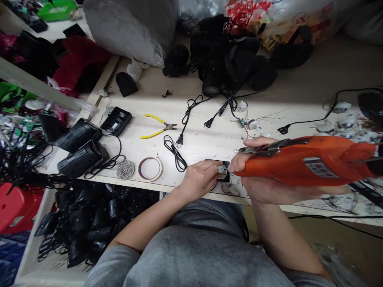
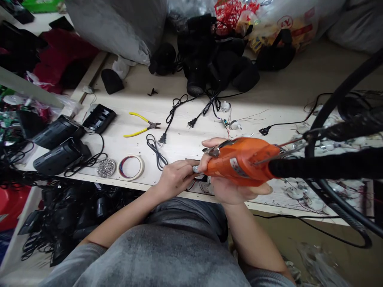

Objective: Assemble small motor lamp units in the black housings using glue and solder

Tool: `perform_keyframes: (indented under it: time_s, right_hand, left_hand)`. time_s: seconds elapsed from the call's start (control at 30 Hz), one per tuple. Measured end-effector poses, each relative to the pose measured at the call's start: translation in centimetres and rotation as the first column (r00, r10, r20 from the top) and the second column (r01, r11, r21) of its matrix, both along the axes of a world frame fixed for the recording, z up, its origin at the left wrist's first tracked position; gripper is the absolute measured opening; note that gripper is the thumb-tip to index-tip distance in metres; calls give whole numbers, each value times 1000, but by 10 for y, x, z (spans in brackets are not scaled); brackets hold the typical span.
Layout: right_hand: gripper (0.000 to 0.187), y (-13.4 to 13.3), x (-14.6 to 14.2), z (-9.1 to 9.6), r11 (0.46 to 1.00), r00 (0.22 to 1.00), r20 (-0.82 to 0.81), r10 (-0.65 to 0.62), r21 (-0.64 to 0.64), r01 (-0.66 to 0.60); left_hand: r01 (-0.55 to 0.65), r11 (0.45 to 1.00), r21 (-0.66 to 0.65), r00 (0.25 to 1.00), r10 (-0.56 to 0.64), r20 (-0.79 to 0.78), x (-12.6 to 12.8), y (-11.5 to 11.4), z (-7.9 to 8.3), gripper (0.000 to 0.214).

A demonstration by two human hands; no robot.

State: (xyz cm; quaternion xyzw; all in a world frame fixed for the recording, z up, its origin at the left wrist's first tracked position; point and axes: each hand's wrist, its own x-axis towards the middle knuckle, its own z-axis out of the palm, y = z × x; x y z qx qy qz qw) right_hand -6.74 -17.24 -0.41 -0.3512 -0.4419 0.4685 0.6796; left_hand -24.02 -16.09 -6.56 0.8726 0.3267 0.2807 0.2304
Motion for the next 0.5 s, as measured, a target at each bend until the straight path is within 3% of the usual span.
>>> perform_keyframes:
  time_s: [0.27, 0.4, 0.5]
  right_hand:
    - [74, 4, 1, 1, 994, 995, 40, 89, -60, -86]
    - [79, 7, -3, 1, 1000, 1000, -12, 20, -15, -20]
    - [77, -1, 0, 11, 1000, 1000, -9, -4, 0, 4]
  left_hand:
    - [-9, 999, -50, 1000, 10, 21, -2, 1, 2, 13]
    - [-18, 993, -118, 1000, 20, 14, -1, 2, 0, 9]
    - [-35, 990, -139, 991, 52, 120, -6, 3, 6, 11]
